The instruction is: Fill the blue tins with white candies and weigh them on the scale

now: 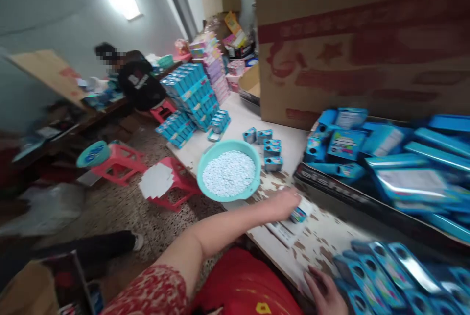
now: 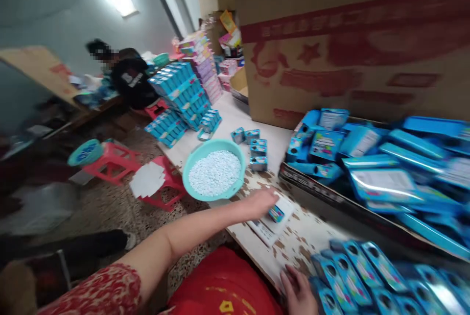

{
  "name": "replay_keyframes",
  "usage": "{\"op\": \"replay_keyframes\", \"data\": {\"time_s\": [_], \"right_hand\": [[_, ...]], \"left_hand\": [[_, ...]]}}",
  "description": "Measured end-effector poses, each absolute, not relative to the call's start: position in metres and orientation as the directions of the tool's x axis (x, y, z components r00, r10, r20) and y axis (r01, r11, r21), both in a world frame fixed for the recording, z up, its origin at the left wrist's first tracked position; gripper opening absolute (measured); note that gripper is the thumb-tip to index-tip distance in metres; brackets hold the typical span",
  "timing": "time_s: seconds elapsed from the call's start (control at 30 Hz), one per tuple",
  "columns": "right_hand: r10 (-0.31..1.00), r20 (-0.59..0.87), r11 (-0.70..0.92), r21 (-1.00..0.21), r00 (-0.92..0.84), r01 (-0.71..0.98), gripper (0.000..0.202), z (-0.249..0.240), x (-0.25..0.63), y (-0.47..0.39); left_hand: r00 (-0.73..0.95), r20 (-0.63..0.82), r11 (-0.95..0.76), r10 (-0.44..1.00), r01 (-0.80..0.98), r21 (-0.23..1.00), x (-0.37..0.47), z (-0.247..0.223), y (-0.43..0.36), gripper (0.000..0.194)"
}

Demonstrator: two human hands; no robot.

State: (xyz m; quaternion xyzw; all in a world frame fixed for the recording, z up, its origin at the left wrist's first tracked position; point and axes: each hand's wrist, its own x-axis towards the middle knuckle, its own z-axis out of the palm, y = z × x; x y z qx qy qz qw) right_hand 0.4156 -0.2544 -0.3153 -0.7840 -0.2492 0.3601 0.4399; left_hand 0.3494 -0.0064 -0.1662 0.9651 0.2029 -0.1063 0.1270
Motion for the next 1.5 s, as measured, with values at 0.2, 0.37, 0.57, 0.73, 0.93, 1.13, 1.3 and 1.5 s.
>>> {"op": "replay_keyframes", "data": {"time_s": [0.2, 0.37, 0.57, 0.73, 0.93, 1.13, 1.3, 1.5], "right_hand": [[0.719, -0.298, -0.407, -0.913, 0.628, 0.034, 0.044, -0.286, 0.415, -0.241], [0.697, -0.309, -0.393, -0.919, 0.647, -0.016, 0.046, -0.286, 0.415, -0.250], [0.691, -0.394, -0.435, -0.896, 0.606, -0.087, 0.050, -0.294, 0.415, -0.268], [0.666, -0.413, -0.460, -0.883, 0.622, -0.094, 0.048, -0.295, 0.410, -0.268], [0.668, -0.352, -0.445, -0.895, 0.656, -0.027, 0.042, -0.288, 0.397, -0.250], [0.771, -0.217, -0.418, -0.882, 0.598, 0.219, 0.037, -0.292, 0.379, -0.218], [0.886, 0.063, -0.231, -0.799, 0.460, 0.556, 0.023, -0.287, 0.364, -0.166], [0.966, 0.157, -0.093, -0.534, 0.207, 0.840, 0.043, -0.279, 0.355, -0.090]], "left_hand": [[0.854, -0.267, -0.804, 0.448, 0.515, 0.298, 0.356, -0.164, 0.009, 0.022], [0.788, -0.217, -0.706, 0.577, 0.614, 0.353, 0.343, -0.157, 0.022, 0.019], [0.710, -0.238, -0.605, 0.663, 0.695, 0.389, 0.317, -0.155, 0.032, 0.018], [0.736, -0.222, -0.630, 0.639, 0.667, 0.398, 0.318, -0.152, 0.038, 0.022], [0.844, -0.252, -0.731, 0.474, 0.537, 0.421, 0.333, -0.150, 0.042, 0.034], [0.935, -0.325, -0.924, 0.145, 0.245, 0.294, 0.354, -0.184, 0.010, 0.036], [0.876, -0.299, -0.762, 0.378, 0.478, 0.437, 0.340, -0.175, 0.040, 0.038], [0.369, 0.048, -0.364, 0.928, 0.874, 0.321, 0.279, -0.111, 0.197, 0.046]]}}
